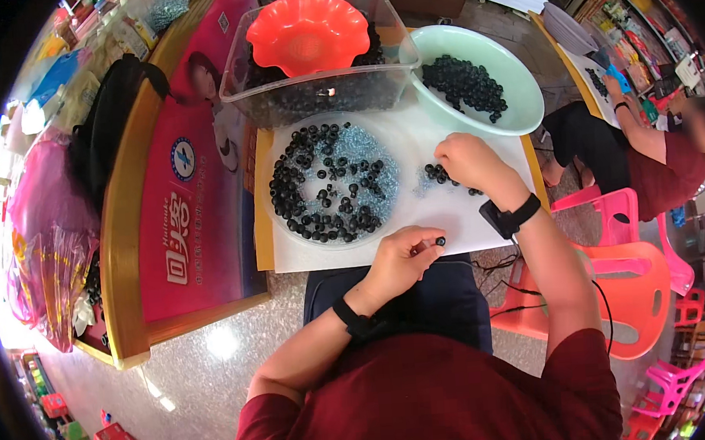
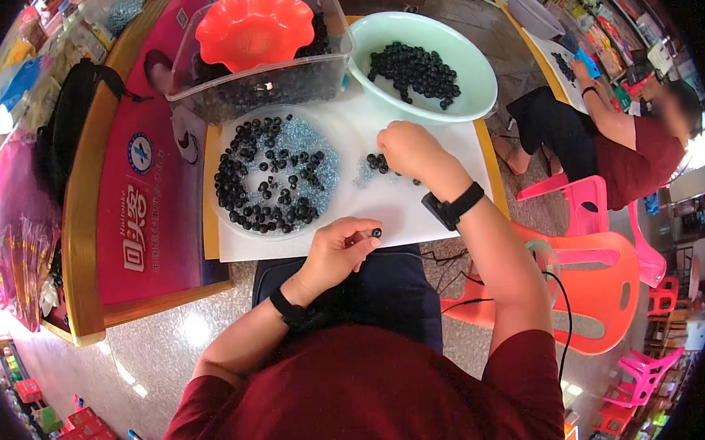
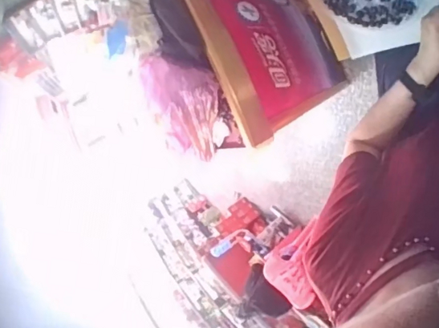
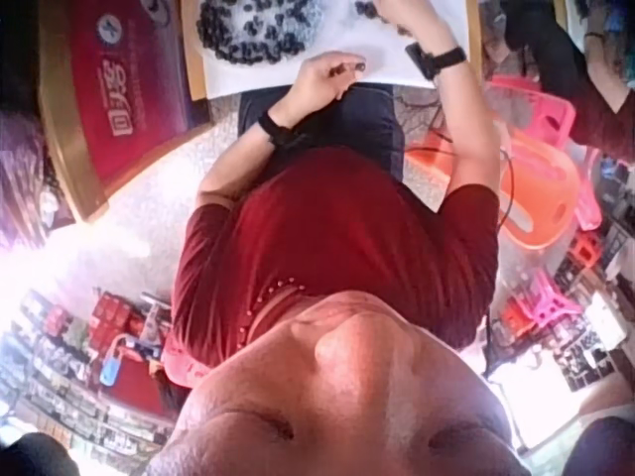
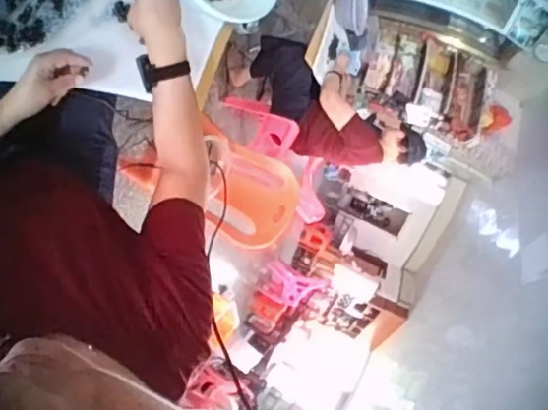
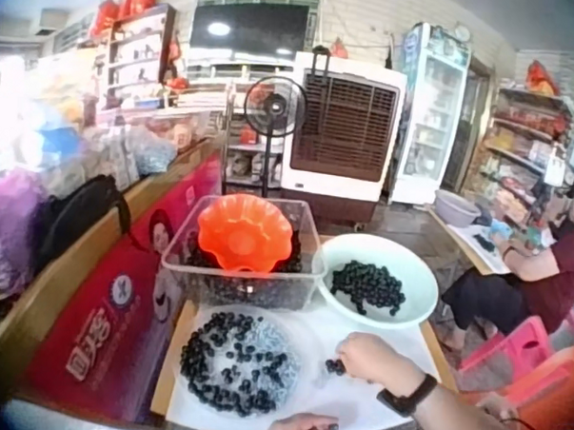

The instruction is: The recorder is manually assembling small black rubber or plastic components by hand.

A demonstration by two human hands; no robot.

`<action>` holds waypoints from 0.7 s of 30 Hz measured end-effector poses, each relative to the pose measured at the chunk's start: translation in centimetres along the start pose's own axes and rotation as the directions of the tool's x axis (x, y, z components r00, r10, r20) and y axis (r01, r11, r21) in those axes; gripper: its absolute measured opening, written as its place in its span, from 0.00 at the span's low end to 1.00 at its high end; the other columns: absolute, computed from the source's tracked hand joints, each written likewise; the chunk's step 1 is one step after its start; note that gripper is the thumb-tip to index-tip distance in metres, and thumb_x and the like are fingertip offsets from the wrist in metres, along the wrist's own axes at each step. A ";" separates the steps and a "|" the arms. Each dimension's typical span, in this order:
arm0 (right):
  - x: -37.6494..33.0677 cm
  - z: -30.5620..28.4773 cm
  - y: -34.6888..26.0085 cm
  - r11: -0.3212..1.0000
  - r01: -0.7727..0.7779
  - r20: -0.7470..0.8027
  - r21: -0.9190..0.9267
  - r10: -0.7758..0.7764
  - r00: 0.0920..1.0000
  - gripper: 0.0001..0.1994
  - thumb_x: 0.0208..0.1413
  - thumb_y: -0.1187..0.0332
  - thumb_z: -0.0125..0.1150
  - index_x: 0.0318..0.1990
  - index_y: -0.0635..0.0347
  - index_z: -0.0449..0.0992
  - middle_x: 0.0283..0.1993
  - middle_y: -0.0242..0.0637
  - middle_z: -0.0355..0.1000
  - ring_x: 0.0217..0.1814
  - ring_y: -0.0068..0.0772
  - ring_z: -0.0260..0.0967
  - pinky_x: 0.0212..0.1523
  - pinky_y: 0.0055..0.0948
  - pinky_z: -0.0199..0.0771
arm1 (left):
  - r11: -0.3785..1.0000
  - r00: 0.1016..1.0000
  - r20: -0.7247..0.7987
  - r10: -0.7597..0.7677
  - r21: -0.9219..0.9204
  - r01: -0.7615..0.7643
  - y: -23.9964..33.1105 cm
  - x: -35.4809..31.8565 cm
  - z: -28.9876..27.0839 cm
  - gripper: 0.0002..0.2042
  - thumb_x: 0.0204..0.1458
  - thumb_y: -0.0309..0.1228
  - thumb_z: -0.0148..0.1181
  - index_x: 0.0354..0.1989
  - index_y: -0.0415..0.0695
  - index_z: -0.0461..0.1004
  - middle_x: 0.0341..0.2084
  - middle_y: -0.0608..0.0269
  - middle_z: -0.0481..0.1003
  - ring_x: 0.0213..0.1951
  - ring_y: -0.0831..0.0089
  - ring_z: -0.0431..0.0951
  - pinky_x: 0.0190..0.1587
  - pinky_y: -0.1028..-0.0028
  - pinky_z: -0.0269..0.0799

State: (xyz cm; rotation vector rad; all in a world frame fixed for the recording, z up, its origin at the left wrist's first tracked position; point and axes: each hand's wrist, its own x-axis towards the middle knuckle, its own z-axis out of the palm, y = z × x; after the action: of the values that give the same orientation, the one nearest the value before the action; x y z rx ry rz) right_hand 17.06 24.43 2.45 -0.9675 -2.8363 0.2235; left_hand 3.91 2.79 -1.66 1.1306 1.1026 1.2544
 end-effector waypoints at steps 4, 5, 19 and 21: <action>1.1 -0.7 -1.2 0.999 0.006 0.084 -0.036 -0.003 0.996 0.06 0.48 0.74 0.55 0.28 0.63 0.79 0.33 0.51 0.74 0.37 0.55 0.74 0.42 0.47 0.74 | 0.999 1.000 -0.007 0.026 0.038 -0.026 0.0 0.0 -0.3 0.10 0.56 0.22 0.63 0.46 0.39 0.78 0.26 0.68 0.73 0.20 0.85 0.70 0.20 0.82 0.66; 1.0 -0.7 -1.2 1.000 -0.004 0.076 -0.015 0.005 0.997 0.06 0.48 0.74 0.55 0.29 0.64 0.79 0.33 0.51 0.74 0.37 0.55 0.74 0.42 0.47 0.74 | 0.999 1.000 -0.008 0.029 0.036 -0.029 0.1 0.0 -0.3 0.10 0.56 0.22 0.63 0.46 0.39 0.78 0.26 0.68 0.73 0.20 0.85 0.70 0.20 0.82 0.66; -2.0 -2.4 -3.9 0.933 -0.055 -0.231 0.356 0.145 0.962 0.05 0.53 0.76 0.58 0.36 0.68 0.75 0.33 0.45 0.74 0.32 0.42 0.74 0.34 0.36 0.75 | 0.998 0.996 0.055 -0.069 0.008 0.069 0.0 -0.2 -0.3 0.10 0.59 0.24 0.59 0.49 0.38 0.75 0.30 0.66 0.74 0.22 0.84 0.70 0.21 0.82 0.66; -2.9 -3.4 -5.4 0.503 -0.126 -0.067 0.855 0.348 0.935 0.05 0.58 0.74 0.58 0.40 0.65 0.74 0.33 0.32 0.73 0.25 0.21 0.67 0.26 0.22 0.66 | 0.989 0.998 0.029 -0.051 -0.140 0.054 -0.4 0.1 0.2 0.11 0.62 0.26 0.56 0.51 0.39 0.72 0.32 0.64 0.75 0.26 0.81 0.73 0.25 0.81 0.69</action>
State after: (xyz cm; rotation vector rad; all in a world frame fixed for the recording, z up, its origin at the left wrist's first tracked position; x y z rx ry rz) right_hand 16.69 18.79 6.58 -1.0076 -1.9036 1.2859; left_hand 4.13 2.91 -2.09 1.0021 1.0021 1.2532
